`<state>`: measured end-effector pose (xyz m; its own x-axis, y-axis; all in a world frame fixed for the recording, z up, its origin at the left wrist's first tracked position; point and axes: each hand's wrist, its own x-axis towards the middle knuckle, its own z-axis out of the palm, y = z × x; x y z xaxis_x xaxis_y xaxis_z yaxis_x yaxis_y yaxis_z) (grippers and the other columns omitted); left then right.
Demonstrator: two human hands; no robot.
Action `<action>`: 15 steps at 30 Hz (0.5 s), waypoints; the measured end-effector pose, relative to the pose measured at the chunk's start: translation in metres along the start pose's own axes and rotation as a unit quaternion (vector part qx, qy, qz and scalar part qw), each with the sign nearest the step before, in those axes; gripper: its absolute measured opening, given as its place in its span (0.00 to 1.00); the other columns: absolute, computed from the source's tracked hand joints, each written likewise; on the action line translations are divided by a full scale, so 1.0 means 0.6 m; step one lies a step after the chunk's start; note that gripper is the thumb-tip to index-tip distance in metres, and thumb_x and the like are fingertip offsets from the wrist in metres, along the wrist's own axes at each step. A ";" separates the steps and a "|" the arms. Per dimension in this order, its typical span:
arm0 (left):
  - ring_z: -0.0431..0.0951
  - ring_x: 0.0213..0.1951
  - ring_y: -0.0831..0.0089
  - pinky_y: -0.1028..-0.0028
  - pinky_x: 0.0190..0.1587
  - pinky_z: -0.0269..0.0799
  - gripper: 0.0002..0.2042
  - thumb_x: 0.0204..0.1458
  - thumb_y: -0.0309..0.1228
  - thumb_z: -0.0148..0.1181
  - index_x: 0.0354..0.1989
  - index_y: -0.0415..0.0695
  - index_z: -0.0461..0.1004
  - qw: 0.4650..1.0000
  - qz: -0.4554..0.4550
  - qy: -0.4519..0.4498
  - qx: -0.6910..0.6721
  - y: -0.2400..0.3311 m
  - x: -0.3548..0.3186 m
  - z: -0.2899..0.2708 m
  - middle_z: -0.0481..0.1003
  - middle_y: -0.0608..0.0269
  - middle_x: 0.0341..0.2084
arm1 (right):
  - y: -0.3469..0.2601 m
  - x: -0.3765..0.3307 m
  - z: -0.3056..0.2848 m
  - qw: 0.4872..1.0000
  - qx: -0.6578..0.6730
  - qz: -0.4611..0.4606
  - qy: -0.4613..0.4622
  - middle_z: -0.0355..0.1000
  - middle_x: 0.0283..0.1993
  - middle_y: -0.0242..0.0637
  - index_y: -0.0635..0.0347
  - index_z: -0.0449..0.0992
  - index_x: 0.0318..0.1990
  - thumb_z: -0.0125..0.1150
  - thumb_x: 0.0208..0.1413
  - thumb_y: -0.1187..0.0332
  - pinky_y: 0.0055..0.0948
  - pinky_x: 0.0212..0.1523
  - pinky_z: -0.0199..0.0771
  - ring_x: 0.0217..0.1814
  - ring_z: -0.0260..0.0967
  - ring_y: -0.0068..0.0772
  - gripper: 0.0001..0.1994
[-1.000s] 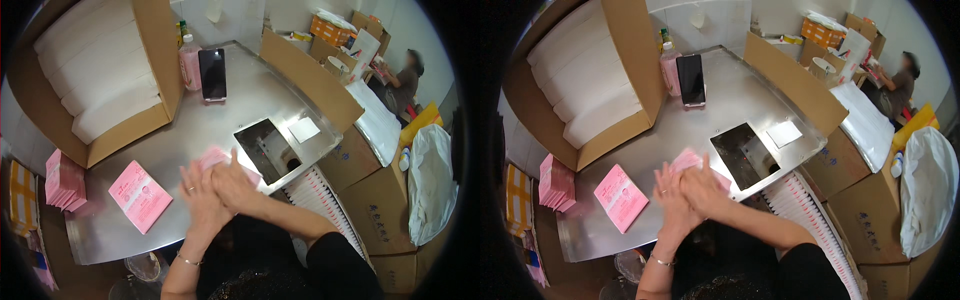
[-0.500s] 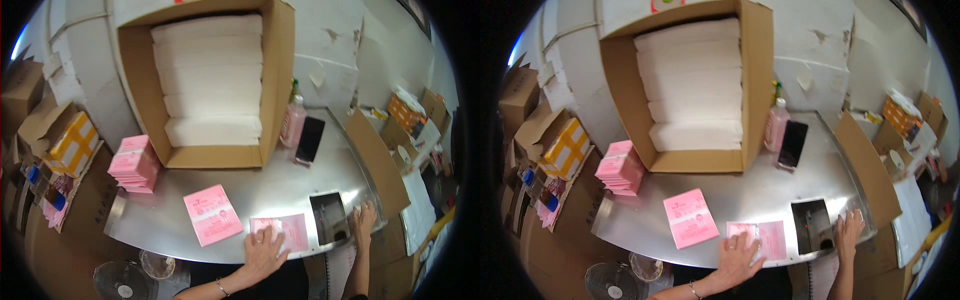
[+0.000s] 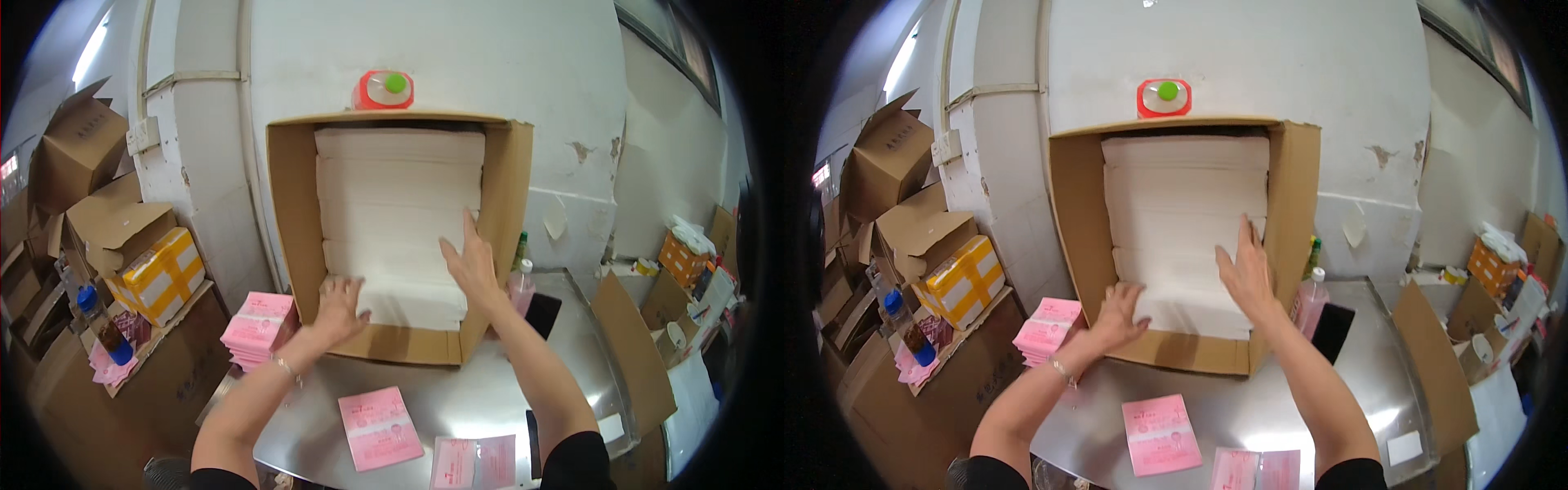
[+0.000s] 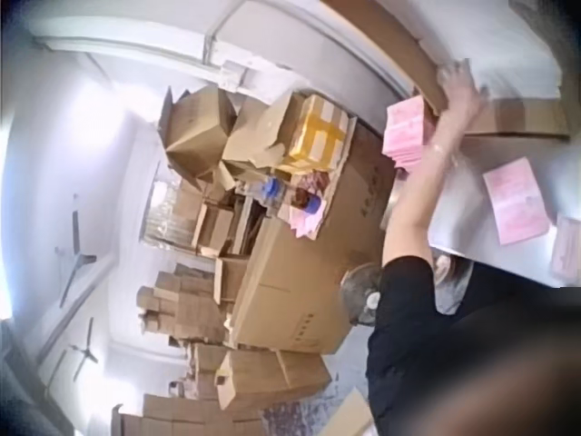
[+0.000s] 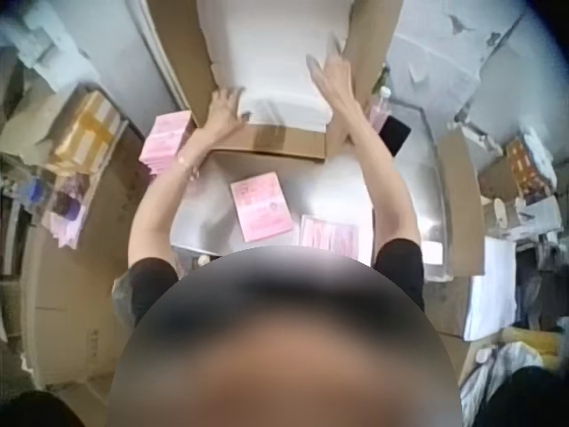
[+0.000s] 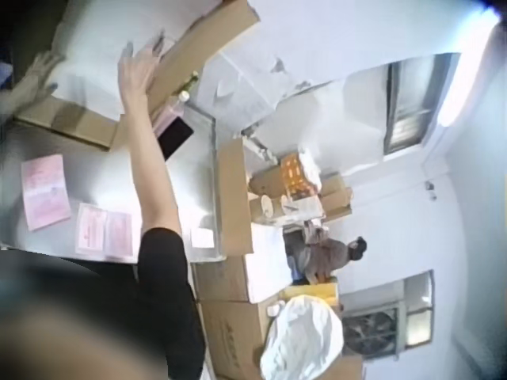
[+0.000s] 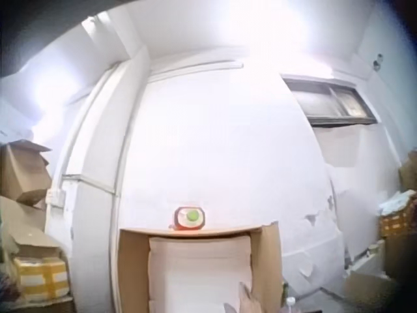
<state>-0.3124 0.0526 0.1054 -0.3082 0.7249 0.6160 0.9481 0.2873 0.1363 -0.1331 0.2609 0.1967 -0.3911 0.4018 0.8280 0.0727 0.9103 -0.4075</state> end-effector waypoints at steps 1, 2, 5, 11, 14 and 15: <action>0.62 0.59 0.41 0.45 0.57 0.66 0.39 0.45 0.38 0.71 0.65 0.42 0.59 0.999 -0.032 -0.013 0.031 -0.027 0.049 -0.007 0.63 0.43 0.57 | 0.020 0.041 0.028 0.997 -0.057 -0.031 0.049 0.62 0.63 0.70 0.76 0.52 0.69 0.64 0.53 0.69 0.49 0.67 0.62 0.66 0.62 0.67 0.39; 0.62 0.59 0.40 0.46 0.58 0.65 0.41 0.44 0.39 0.71 0.66 0.41 0.57 0.997 -0.059 0.003 0.048 -0.037 0.100 -0.025 0.62 0.42 0.58 | 0.034 0.084 0.044 0.997 -0.055 -0.034 0.052 0.62 0.63 0.70 0.76 0.52 0.69 0.64 0.53 0.69 0.49 0.67 0.62 0.66 0.62 0.67 0.39; 0.60 0.62 0.38 0.46 0.63 0.61 0.49 0.42 0.40 0.72 0.69 0.35 0.49 0.990 -0.106 0.090 0.014 -0.066 0.245 -0.073 0.59 0.37 0.62 | 0.057 0.205 0.052 0.982 -0.092 -0.033 0.163 0.58 0.65 0.72 0.78 0.50 0.69 0.65 0.52 0.69 0.52 0.68 0.58 0.68 0.58 0.68 0.40; 0.55 0.67 0.38 0.48 0.68 0.54 0.52 0.40 0.38 0.73 0.69 0.29 0.45 0.949 -0.134 0.245 -0.148 -0.114 0.425 -0.130 0.54 0.31 0.65 | 0.003 0.293 0.064 0.977 -0.087 0.103 0.167 0.62 0.58 0.68 0.76 0.62 0.57 0.68 0.51 0.66 0.51 0.63 0.63 0.64 0.59 0.65 0.31; 0.57 0.65 0.39 0.50 0.68 0.55 0.51 0.39 0.40 0.73 0.68 0.30 0.48 0.939 -0.176 0.265 -0.129 -0.107 0.457 -0.118 0.56 0.33 0.62 | 0.025 0.307 0.079 0.963 -0.162 0.135 0.170 0.64 0.52 0.62 0.74 0.64 0.54 0.69 0.51 0.64 0.51 0.59 0.65 0.60 0.61 0.63 0.28; 0.58 0.64 0.40 0.52 0.68 0.56 0.50 0.38 0.42 0.74 0.67 0.31 0.50 0.939 -0.203 0.266 -0.080 -0.097 0.464 -0.116 0.57 0.34 0.61 | 0.050 0.312 0.080 0.961 -0.207 0.096 0.153 0.64 0.51 0.60 0.73 0.65 0.54 0.69 0.51 0.63 0.52 0.58 0.66 0.58 0.61 0.61 0.28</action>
<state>-0.4480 0.1940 0.3230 -0.6049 0.1474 0.7825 0.7733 0.3433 0.5331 -0.2480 0.3588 0.3210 -0.0504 0.5187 0.8535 0.5011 0.7524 -0.4276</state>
